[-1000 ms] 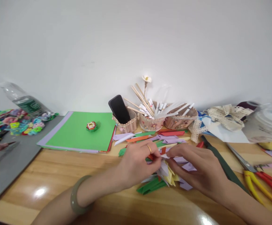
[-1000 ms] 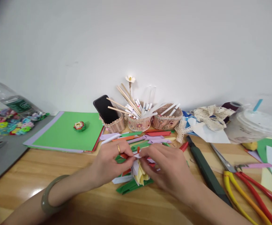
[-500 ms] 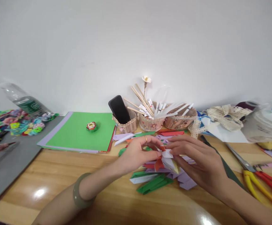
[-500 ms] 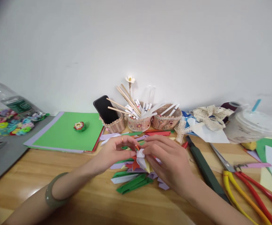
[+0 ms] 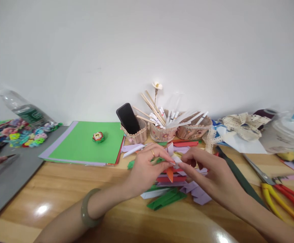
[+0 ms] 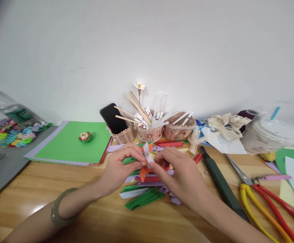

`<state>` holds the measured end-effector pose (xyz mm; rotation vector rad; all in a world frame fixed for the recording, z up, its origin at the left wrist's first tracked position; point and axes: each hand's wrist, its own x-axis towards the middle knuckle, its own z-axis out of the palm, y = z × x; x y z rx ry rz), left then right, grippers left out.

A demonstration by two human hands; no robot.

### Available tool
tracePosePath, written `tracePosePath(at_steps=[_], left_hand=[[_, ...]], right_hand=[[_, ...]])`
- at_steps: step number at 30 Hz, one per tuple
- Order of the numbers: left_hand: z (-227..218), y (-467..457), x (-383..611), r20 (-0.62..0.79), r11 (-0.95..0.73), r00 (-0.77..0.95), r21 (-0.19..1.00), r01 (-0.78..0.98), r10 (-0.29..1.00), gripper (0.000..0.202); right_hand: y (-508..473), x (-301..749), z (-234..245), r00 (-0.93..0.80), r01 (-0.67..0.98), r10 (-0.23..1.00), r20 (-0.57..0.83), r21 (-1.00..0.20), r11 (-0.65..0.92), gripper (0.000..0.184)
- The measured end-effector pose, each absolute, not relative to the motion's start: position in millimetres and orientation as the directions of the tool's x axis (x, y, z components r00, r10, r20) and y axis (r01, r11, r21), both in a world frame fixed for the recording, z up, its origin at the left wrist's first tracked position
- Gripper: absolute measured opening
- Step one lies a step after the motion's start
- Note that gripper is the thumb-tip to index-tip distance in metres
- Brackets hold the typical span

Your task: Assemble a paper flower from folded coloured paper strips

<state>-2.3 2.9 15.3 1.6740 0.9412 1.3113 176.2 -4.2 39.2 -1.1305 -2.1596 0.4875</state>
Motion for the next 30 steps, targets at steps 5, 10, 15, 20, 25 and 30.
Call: tracePosePath(at_steps=[5, 10, 15, 20, 25, 30], left_hand=[[9.4, -1.1, -2.9, 0.417, -0.469, 0.235, 0.85, 0.242, 0.878, 0.003], [6.6, -2.5, -3.9, 0.433, -0.486, 0.248, 0.843, 0.229, 0.867, 0.007], [6.9, -2.4, -4.3, 0.452, -0.501, 0.245, 0.842, 0.201, 0.858, 0.008], [5.6, -2.7, -4.1, 0.473, -0.515, 0.242, 0.842, 0.16, 0.847, 0.008], [0.6, -3.5, -3.3, 0.481, -0.507, 0.202, 0.855, 0.107, 0.853, 0.006], [-9.1, -3.4, -2.0, 0.517, -0.527, 0.142, 0.849, 0.04, 0.844, 0.004]], right_hand=[[-1.7, 173.6, 41.0, -0.406, 0.538, 0.895, 0.183, -0.744, 0.396, 0.026], [5.1, 178.6, 39.4, -0.446, 0.477, 0.892, 0.07, -0.825, 0.303, 0.03], [8.3, 183.6, 36.2, -0.437, 0.407, 0.897, -0.072, -0.905, 0.126, 0.032], [8.2, 184.3, 35.8, -0.414, 0.344, 0.899, -0.14, -0.939, 0.012, 0.032], [8.6, 182.1, 36.1, -0.417, 0.254, 0.875, -0.245, -0.956, -0.147, 0.034], [5.2, 175.9, 33.7, -0.431, 0.16, 0.849, -0.304, -0.952, -0.259, 0.038]])
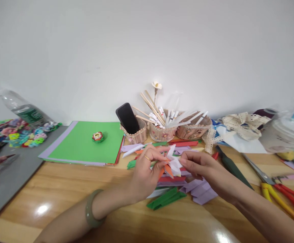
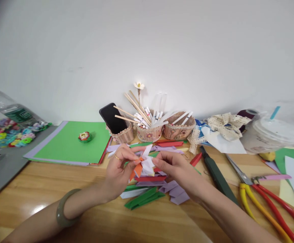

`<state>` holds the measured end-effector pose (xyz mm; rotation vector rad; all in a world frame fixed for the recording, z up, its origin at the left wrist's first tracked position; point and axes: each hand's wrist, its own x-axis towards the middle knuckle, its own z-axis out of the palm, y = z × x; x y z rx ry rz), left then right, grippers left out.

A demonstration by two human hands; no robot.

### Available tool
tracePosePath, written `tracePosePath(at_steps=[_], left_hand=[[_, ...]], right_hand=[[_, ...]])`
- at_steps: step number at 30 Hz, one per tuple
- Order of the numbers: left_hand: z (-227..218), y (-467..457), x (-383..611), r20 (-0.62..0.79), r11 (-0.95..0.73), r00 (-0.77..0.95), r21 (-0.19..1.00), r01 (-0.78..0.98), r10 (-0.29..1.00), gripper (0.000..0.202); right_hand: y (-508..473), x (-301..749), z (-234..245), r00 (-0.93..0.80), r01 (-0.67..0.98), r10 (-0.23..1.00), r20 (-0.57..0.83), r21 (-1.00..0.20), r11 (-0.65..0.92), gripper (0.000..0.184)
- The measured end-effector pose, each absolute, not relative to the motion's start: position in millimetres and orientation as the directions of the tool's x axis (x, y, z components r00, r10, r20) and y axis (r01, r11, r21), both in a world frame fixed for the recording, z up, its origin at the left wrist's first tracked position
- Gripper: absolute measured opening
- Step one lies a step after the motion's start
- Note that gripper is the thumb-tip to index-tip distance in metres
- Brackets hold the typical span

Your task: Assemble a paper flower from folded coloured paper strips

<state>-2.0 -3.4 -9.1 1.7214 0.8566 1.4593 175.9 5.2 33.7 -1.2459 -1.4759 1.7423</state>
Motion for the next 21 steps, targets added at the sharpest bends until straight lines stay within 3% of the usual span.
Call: tracePosePath(at_steps=[14, 21], left_hand=[[-11.6, -3.1, -0.1, 0.586, -0.58, 0.033, 0.808, -0.103, 0.81, 0.013], [-2.0, -2.3, 3.8, 0.461, -0.449, 0.001, 0.864, -0.228, 0.887, 0.007]], right_hand=[[2.7, 171.9, 25.9, -0.454, 0.125, 0.833, -0.317, -0.948, -0.292, 0.044], [2.4, 173.6, 29.4, -0.464, 0.177, 0.852, -0.243, -0.968, -0.18, 0.041]])
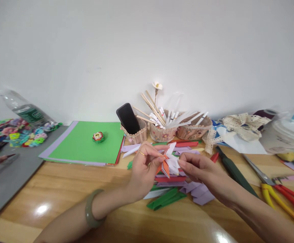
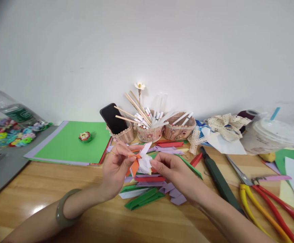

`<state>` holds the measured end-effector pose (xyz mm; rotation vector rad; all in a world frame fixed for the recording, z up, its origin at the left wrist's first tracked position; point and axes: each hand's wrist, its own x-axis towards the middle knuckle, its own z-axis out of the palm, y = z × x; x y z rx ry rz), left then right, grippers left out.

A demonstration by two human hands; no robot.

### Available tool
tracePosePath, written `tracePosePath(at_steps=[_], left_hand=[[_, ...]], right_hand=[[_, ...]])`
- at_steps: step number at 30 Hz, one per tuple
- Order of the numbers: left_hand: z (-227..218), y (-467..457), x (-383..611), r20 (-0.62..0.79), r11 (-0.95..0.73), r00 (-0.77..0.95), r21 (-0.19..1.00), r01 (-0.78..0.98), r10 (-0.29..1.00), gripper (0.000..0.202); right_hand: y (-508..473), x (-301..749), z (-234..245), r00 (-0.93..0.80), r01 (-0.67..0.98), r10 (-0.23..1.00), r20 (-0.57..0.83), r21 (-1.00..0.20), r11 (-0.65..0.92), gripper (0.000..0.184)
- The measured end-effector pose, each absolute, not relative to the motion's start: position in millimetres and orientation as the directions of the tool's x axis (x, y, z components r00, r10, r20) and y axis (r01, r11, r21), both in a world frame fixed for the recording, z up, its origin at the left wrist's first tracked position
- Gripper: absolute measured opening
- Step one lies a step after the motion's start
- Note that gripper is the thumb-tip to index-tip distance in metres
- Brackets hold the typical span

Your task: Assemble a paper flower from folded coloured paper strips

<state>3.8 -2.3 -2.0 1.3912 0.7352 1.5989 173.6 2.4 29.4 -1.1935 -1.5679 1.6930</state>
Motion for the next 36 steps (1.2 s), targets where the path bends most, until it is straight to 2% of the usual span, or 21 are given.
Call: tracePosePath(at_steps=[3, 6, 9, 11, 13, 17, 20, 22, 25, 29, 33, 36], left_hand=[[0.9, 4.4, 2.9, 0.374, -0.342, 0.022, 0.869, -0.356, 0.927, 0.009], [3.6, 11.5, 1.7, 0.255, -0.196, 0.053, 0.847, -0.495, 0.965, 0.014], [5.5, 13.9, 2.4, 0.088, 0.014, 0.145, 0.812, -0.584, 0.985, 0.018], [5.2, 12.8, 4.1, 0.026, 0.107, 0.199, 0.77, -0.629, 0.98, 0.019], [3.9, 10.6, 6.0, 0.003, 0.162, 0.25, 0.753, -0.638, 0.968, 0.019], [1.3, 7.5, 6.9, -0.014, 0.246, 0.39, 0.797, -0.552, 0.921, 0.019], [2.0, 9.3, 2.9, -0.073, 0.354, 0.507, 0.801, -0.483, 0.859, 0.018], [4.3, 11.6, -1.1, -0.084, 0.388, 0.552, 0.798, -0.462, 0.83, 0.014], [9.9, 12.6, -5.1, -0.051, 0.273, 0.475, 0.869, -0.412, 0.879, 0.017], [16.1, 5.4, -3.3, 0.013, 0.038, 0.351, 0.99, -0.136, 0.936, 0.027], [17.3, -3.2, 1.6, 0.129, -0.135, 0.214, 0.991, 0.014, 0.968, 0.023], [16.3, -5.8, 3.3, 0.213, -0.22, 0.148, 0.975, 0.037, 0.966, 0.019]], right_hand=[[5.2, 178.5, 33.4, -0.436, 0.24, 0.868, -0.238, -0.96, -0.143, 0.042], [9.4, 182.7, 35.8, -0.32, 0.273, 0.931, -0.177, -0.958, -0.088, 0.041], [11.4, 181.5, 36.3, -0.239, 0.251, 0.969, -0.063, -0.968, -0.001, 0.03], [10.8, 178.2, 35.6, -0.266, 0.229, 0.963, -0.028, -0.973, 0.035, 0.025], [9.2, 174.6, 34.3, -0.301, 0.19, 0.953, -0.037, -0.981, 0.022, 0.025], [4.6, 171.2, 31.8, -0.332, 0.129, 0.941, -0.07, -0.991, -0.028, 0.029], [1.3, 171.9, 33.1, -0.372, 0.188, 0.926, -0.07, -0.982, 0.001, 0.026], [-0.3, 172.7, 35.5, -0.352, 0.244, 0.936, -0.021, -0.967, 0.07, 0.021], [-2.1, 173.5, 38.8, -0.295, 0.349, 0.948, 0.121, -0.91, 0.224, 0.013], [-4.3, 173.3, 36.9, -0.309, 0.472, 0.871, 0.381, -0.733, 0.489, 0.003], [-6.4, 172.6, 31.2, -0.345, 0.531, 0.722, 0.599, -0.51, 0.677, 0.012], [-7.3, 173.4, 28.3, -0.356, 0.595, 0.633, 0.688, -0.355, 0.721, 0.013]])
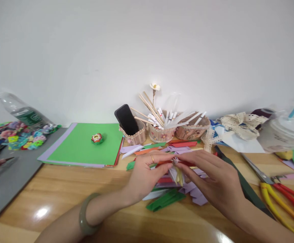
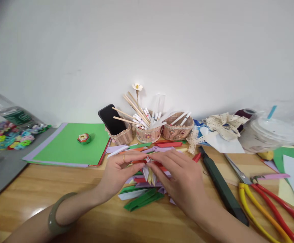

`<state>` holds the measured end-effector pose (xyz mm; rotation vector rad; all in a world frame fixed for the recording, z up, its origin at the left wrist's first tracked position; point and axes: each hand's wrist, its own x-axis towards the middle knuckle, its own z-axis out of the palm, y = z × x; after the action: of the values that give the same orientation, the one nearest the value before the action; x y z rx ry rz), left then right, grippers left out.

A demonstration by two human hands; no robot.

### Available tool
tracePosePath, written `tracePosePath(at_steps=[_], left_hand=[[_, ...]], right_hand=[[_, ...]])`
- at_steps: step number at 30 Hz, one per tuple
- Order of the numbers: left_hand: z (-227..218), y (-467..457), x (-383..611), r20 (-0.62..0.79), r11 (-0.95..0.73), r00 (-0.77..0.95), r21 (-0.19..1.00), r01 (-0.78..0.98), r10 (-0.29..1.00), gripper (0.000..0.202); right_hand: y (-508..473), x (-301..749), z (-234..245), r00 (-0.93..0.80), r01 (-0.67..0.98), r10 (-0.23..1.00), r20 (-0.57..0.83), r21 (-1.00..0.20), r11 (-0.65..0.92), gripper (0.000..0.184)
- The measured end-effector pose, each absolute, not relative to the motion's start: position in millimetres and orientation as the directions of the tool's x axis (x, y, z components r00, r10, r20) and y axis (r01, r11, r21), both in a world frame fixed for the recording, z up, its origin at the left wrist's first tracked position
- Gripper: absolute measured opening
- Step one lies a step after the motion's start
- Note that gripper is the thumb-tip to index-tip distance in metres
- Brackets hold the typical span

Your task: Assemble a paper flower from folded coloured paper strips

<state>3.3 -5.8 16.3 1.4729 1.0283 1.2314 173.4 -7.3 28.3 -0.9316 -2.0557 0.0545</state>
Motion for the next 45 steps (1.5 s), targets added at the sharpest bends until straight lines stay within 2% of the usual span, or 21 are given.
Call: tracePosePath(at_steps=[4, 11, 17, 25, 33, 45], left_hand=[[13.8, -6.0, 3.5, 0.258, -0.265, 0.143, 0.963, 0.036, 0.956, 0.02], [9.4, -6.3, 4.5, 0.186, -0.186, 0.131, 0.983, -0.009, 0.974, 0.021], [9.7, -9.3, 6.3, 0.099, -0.089, 0.13, 0.993, -0.078, 0.987, 0.013], [9.3, -8.3, 5.5, 0.197, -0.2, 0.13, 0.98, 0.008, 0.972, 0.014], [10.9, -9.0, 4.3, 0.232, -0.244, 0.119, 0.965, 0.101, 0.966, 0.015], [6.8, -7.6, 2.0, 0.257, -0.277, 0.156, 0.953, 0.123, 0.954, 0.016]], right_hand=[[-7.6, 175.9, 26.9, -0.377, 0.672, 0.579, 0.723, -0.216, 0.708, 0.013], [-5.3, 174.6, 27.9, -0.381, 0.713, 0.565, 0.732, -0.157, 0.684, 0.011], [-5.2, 174.5, 27.2, -0.385, 0.714, 0.553, 0.739, -0.14, 0.686, 0.008], [-5.3, 174.6, 28.4, -0.392, 0.685, 0.546, 0.74, -0.16, 0.71, 0.011], [-5.6, 174.4, 29.3, -0.385, 0.68, 0.553, 0.739, -0.177, 0.711, 0.011], [-4.9, 173.9, 28.3, -0.398, 0.675, 0.571, 0.718, -0.193, 0.712, 0.01]])
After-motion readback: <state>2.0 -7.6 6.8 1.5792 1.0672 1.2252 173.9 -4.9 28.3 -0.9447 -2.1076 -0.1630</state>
